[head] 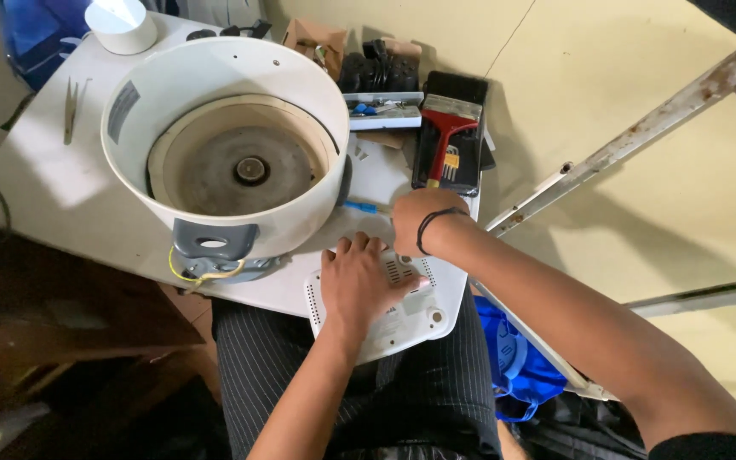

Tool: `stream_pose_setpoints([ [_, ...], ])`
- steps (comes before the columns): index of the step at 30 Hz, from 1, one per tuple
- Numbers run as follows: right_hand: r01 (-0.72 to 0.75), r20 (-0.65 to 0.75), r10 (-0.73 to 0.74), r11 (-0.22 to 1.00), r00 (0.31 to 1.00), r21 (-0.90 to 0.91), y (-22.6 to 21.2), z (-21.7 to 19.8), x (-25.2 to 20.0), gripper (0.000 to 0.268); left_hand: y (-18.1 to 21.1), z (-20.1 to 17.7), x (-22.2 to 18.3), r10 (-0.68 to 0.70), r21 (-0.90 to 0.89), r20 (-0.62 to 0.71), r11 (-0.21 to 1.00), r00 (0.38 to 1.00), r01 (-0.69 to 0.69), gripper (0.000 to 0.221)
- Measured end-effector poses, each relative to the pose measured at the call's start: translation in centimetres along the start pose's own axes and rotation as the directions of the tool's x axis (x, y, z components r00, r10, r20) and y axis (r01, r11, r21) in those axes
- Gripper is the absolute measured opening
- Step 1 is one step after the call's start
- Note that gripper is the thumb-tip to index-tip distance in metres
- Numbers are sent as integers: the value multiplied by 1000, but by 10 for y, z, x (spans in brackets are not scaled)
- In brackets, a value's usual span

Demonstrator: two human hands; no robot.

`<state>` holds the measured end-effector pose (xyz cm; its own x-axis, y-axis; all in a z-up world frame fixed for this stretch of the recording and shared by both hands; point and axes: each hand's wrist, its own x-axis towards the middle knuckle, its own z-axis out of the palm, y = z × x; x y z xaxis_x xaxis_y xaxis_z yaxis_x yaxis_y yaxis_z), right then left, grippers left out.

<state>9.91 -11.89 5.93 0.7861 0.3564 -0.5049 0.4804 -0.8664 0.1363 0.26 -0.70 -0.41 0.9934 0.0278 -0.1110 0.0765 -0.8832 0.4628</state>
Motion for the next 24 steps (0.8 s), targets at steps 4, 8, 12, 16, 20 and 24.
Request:
stream_pose_setpoints([
  [4, 93, 72, -87, 992, 994, -84, -9, 2, -16, 24, -4, 7, 2, 0, 29, 15, 1000, 1000, -1, 77],
  [8, 146, 39, -142, 981, 989, -132, -1, 16, -31, 21, -6, 5, 2, 34, 62, 22, 997, 999, -35, 73],
  [12, 200, -336, -324, 913, 884, -356, 21, 40, -38, 18, -5, 2, 2, 30, 1, 31, 1000, 999, -30, 80],
  [16, 290, -516, -776, 620, 362, -729, 42, 46, -18, 14, -3, -5, -2, 37, 5, 40, 999, 999, -37, 78],
  [20, 358, -455, -856, 516, 245, -778, 56, 50, -4, 14, -3, -5, -1, 33, -9, 45, 999, 998, -32, 76],
  [24, 385, -432, -831, 549, 351, -742, 54, 63, 4, 18, -4, 1, 3, 36, 9, 23, 999, 999, -37, 78],
])
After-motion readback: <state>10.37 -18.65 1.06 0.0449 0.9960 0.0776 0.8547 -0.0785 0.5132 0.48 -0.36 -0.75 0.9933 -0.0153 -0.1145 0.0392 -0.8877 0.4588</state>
